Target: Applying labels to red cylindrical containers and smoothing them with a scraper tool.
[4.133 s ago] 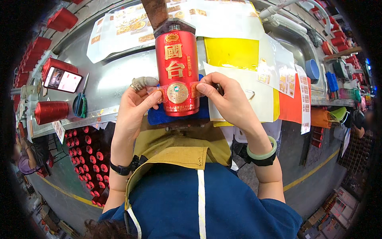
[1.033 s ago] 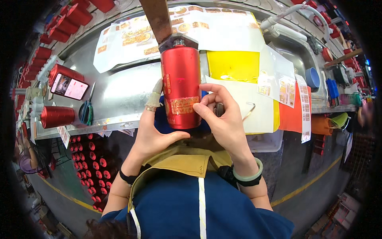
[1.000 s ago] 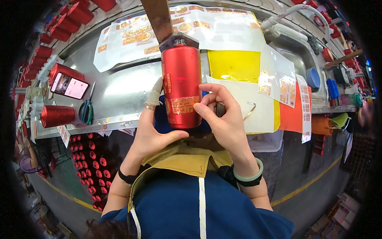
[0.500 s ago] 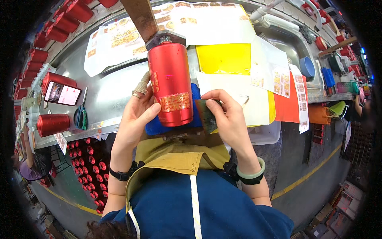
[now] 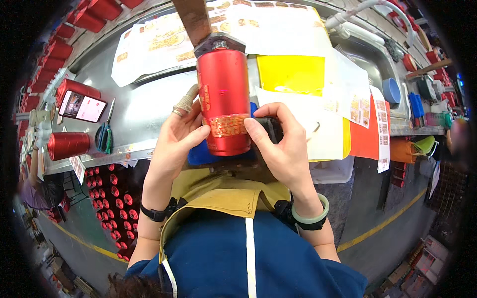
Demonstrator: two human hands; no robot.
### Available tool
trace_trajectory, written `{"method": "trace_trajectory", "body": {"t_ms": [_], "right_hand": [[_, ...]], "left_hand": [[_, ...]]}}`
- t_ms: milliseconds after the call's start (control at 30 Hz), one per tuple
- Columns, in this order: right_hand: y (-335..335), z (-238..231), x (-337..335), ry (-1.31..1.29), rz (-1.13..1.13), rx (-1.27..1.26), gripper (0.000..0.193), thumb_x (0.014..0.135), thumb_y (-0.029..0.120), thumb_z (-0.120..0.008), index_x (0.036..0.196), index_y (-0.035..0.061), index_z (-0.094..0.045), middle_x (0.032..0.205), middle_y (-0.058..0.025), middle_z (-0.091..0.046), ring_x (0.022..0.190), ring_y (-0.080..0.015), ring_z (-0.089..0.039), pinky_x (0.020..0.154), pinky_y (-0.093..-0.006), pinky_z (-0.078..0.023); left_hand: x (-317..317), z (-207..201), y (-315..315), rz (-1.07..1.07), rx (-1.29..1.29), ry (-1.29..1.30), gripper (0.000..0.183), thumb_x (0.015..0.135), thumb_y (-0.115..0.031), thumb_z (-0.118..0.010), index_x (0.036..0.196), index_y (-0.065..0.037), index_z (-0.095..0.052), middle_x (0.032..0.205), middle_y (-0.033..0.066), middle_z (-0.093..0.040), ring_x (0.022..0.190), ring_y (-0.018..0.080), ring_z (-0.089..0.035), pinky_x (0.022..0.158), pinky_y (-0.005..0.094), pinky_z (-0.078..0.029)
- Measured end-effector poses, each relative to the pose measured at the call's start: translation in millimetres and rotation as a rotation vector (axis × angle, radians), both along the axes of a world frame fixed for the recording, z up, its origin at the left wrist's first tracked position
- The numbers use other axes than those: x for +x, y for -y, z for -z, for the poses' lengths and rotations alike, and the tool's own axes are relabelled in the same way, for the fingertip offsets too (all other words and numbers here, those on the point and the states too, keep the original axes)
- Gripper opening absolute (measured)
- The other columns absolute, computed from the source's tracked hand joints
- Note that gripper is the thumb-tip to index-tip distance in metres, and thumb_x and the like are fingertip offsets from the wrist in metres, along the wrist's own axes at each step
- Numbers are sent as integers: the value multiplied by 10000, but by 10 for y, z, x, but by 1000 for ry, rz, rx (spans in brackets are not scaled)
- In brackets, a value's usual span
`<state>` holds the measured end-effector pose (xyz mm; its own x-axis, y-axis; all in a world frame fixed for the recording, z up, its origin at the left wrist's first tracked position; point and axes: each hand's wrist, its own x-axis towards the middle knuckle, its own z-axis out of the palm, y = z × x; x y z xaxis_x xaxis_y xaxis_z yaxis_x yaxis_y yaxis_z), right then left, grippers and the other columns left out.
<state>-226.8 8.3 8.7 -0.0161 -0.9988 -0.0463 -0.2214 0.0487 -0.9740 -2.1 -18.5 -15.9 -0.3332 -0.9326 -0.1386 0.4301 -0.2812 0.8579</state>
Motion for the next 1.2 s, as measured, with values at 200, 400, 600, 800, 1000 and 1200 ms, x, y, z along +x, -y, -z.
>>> {"method": "trace_trajectory", "body": {"t_ms": [200,400,600,800,1000,1200], "right_hand": [[8,-44,95,101,57,48,208,974,138,-754,1023,1,-606,826,9,-655,761,-52,-591,705,-219,-484],[12,-3,54,22,62,11,183,966,118,-754,1013,10,-614,831,8,-653,765,-45,-586,706,-215,-476],[8,-30,66,-19,55,20,190,966,125,-760,1014,12,-616,826,19,-641,757,-41,-576,695,-210,-470],[15,-24,65,-38,53,-4,193,964,129,-767,1013,18,-618,822,22,-636,750,-39,-572,683,-210,-465],[17,-27,70,-44,60,1,194,963,129,-769,1011,21,-615,820,21,-638,751,-41,-574,683,-208,-464],[19,-44,67,-74,54,-9,206,961,136,-773,1005,19,-610,821,21,-637,751,-41,-569,685,-211,-463]], "left_hand": [[-27,-19,0,-16,-9,-8,852,921,59,-708,1629,30,-235,1622,198,-360,1524,276,-341,1274,425,-270],[-21,-17,0,-30,-20,18,860,915,36,-728,1620,44,-237,1605,220,-366,1516,286,-353,1269,436,-287],[-7,26,-6,-36,-30,23,857,909,21,-742,1611,47,-252,1589,220,-382,1501,294,-378,1260,443,-313],[-17,35,-1,-40,-21,-1,857,906,16,-747,1607,52,-255,1589,222,-381,1502,299,-375,1262,446,-311],[-12,16,0,-42,-16,16,853,908,17,-742,1608,48,-255,1591,220,-382,1502,301,-378,1258,446,-320],[-9,-2,-1,-30,-18,18,857,909,24,-735,1612,44,-246,1597,218,-378,1497,300,-386,1254,445,-326]]}}
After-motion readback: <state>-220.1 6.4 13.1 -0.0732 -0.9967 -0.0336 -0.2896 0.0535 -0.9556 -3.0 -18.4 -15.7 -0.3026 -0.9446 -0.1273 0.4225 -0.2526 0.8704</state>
